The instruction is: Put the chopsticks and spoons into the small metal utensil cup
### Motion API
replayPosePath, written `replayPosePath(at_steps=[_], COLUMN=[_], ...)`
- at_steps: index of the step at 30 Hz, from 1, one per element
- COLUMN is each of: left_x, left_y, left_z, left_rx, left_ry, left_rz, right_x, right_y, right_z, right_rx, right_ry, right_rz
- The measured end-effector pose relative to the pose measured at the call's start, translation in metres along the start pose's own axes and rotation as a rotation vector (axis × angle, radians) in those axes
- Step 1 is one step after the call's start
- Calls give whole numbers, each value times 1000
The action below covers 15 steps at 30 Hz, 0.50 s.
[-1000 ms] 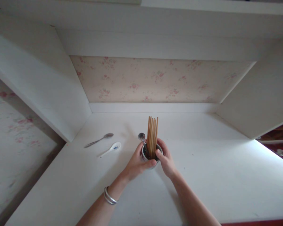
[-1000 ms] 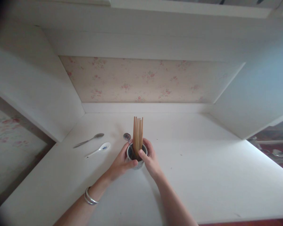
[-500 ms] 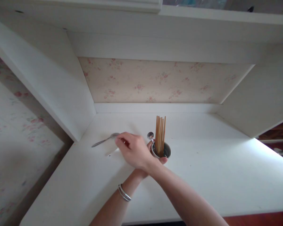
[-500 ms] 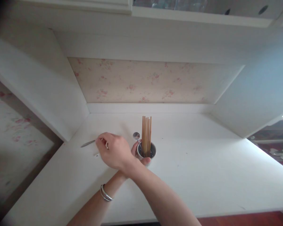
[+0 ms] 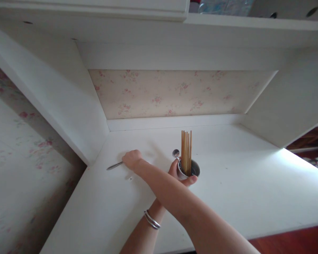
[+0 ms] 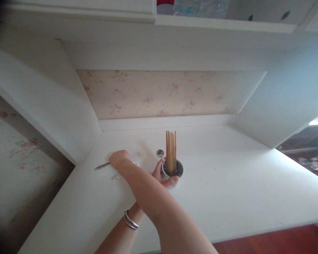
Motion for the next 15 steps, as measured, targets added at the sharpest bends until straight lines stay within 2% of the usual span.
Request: replayPosePath(at_steps=[3,7,9,11,13,15], left_x=[7,12,12,8,3,-2], left_y=[0,4,6,6,7,6], left_z=[-3,-9,-10,-10,-8,-6], left_rx=[-1,41,52,54,59,68], left_ry=[-19,49,69,81,93,87], left_rz=[0,177,226,208,173,162], right_x=[6,31,44,49,45,36], right_y=[-3,-20,-31,-41,-47,-54], right_z=[3,19,36,57,83,113], right_rx=[-52,-186,-271,-357,-438,-544], right_ry=[24,-2,-61,-116,-134,-125], right_rz=[-7,-109,-401,-836,-1192,-1395])
Point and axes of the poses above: each hand's wrist, its own z-axis away from the middle knuckle, its own y-axis out of the palm, x = y × z, the point moved 8 cm from there along -z, towards the middle knuckle, and after that the axes turned 1 degree about z, right-handed, at the moved point
